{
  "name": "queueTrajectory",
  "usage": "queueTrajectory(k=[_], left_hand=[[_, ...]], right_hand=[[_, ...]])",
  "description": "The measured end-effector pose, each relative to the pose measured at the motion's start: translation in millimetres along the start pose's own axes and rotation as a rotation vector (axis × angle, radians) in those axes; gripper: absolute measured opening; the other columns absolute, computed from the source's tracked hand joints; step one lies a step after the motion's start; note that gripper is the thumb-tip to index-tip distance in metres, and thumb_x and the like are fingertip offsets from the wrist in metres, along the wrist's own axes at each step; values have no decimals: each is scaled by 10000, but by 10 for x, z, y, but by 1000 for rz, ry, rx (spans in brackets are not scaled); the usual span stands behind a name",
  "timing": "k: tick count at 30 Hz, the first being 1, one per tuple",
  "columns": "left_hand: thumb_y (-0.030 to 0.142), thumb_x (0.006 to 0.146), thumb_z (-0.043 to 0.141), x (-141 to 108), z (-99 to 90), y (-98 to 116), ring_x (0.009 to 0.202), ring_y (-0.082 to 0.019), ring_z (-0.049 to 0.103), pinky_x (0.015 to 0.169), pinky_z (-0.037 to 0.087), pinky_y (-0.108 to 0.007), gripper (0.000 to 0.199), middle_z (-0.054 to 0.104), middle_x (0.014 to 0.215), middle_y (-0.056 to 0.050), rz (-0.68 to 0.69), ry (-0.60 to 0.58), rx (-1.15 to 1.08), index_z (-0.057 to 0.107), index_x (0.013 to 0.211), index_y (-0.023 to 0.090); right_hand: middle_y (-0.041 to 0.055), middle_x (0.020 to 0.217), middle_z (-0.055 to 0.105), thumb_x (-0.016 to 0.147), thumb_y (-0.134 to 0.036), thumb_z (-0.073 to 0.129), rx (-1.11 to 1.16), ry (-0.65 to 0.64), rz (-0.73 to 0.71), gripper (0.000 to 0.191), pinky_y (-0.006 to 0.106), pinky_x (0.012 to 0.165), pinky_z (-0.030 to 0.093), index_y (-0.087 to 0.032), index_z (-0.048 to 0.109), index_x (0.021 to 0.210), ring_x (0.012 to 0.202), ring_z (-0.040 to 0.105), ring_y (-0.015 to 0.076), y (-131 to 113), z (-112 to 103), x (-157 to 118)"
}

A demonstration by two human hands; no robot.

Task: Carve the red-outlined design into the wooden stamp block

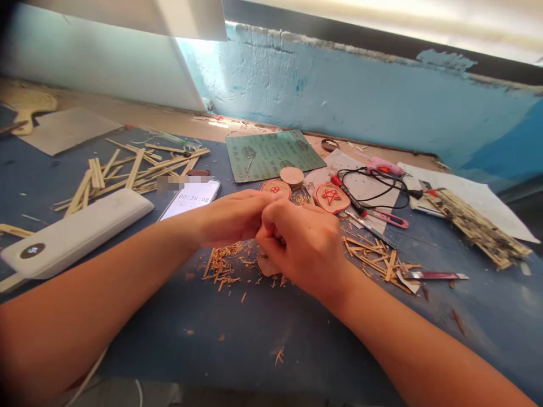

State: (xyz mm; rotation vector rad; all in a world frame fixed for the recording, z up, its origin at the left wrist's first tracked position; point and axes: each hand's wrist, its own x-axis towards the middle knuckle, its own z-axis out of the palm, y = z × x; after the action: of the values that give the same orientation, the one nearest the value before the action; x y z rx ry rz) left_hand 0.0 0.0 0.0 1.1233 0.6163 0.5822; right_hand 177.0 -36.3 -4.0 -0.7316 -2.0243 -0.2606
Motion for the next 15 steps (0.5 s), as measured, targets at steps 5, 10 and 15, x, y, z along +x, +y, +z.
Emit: queueTrajectory(k=[5, 10, 15], left_hand=[[510, 1060, 560, -15, -15, 3, 953, -192, 733, 820, 596, -286, 389, 776, 1025, -82, -14, -15, 51, 738, 1020, 167], [582, 1015, 618, -21, -32, 2, 899, -193, 724, 839, 611, -317, 444, 775, 951, -70, 38, 7, 128, 759, 942, 168], [582, 1027, 588, -22, -23, -1, 791, -175, 688, 781, 597, -291, 465, 720, 785, -45, 69, 5, 151, 734, 853, 177]], right_hand=[[-93, 574, 480, 926, -60, 661, 127, -104, 9, 342, 274, 495, 378, -238, 450, 723, 472, 426, 78, -5, -155, 94], [-83, 564, 394, 958, -86, 658, 97, -179, -1, 401, 288, 453, 301, -229, 405, 681, 458, 342, 72, -31, -241, 131], [-70, 658, 589, 948, -129, 718, -28, -36, -91, 219, 284, 591, 462, -248, 562, 851, 604, 598, 115, -66, -162, 47]])
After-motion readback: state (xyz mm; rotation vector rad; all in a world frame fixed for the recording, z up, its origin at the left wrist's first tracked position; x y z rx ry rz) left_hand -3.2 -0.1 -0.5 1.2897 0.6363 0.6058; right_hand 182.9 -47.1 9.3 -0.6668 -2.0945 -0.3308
